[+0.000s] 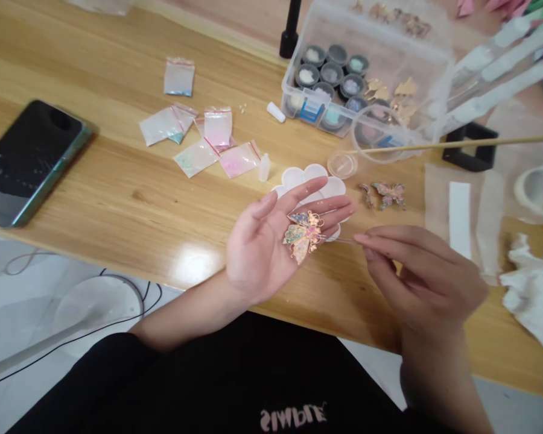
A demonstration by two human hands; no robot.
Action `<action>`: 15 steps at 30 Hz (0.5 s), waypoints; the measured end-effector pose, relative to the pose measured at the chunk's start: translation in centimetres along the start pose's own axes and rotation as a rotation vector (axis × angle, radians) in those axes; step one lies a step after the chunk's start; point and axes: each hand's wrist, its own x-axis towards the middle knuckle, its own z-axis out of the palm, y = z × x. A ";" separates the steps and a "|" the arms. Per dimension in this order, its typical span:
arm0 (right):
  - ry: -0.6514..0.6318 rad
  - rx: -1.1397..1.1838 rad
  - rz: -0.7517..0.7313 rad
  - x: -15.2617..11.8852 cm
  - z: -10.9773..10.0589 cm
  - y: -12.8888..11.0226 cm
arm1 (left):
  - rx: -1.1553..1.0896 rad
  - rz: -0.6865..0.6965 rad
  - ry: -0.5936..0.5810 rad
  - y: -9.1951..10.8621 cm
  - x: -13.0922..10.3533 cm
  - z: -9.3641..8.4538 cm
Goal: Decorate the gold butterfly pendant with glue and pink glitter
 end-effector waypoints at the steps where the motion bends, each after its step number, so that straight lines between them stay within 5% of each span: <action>1: 0.000 0.002 -0.005 0.0 0.0 0.0 | 0.003 0.001 -0.002 0.0 0.0 0.0; 15: -0.032 0.007 -0.029 0.1 -0.1 0.0 | -0.004 -0.014 0.001 0.0 0.0 0.0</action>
